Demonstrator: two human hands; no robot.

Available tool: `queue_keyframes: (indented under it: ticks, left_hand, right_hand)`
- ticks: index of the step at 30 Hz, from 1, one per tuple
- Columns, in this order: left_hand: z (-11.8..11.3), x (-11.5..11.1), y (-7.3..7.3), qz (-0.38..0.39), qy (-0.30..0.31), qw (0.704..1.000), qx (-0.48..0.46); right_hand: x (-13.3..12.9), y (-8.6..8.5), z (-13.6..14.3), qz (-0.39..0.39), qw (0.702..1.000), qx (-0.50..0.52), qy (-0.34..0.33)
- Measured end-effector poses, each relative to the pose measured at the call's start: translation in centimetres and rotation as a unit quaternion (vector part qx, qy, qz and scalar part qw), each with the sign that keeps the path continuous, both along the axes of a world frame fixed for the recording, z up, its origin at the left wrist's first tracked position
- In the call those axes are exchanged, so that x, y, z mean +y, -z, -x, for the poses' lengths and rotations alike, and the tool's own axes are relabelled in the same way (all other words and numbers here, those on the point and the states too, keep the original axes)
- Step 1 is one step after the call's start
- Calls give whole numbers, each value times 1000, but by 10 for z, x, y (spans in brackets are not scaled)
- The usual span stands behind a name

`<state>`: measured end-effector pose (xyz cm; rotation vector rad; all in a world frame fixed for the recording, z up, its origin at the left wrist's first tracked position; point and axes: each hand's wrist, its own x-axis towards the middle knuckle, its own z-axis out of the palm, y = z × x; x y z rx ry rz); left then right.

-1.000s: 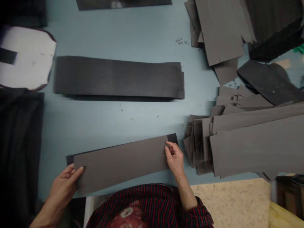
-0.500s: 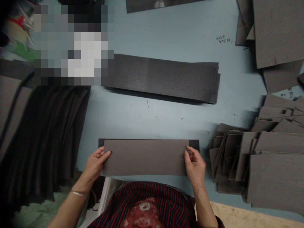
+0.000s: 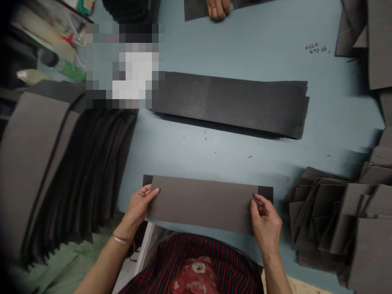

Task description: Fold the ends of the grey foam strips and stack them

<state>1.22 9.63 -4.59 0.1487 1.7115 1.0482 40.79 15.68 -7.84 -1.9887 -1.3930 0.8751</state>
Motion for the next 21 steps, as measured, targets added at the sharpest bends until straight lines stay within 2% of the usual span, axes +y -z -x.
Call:
queue_keyframes:
  ticks: [9, 21]
  left_hand:
    - [-2, 0, -2, 5, -6, 1000, 24]
    - [-4, 4, 1, 27, -25, 998, 43]
  right_hand:
    - [2, -2, 5, 11, 999, -1, 38]
    - [5, -13, 11, 26, 999, -13, 33]
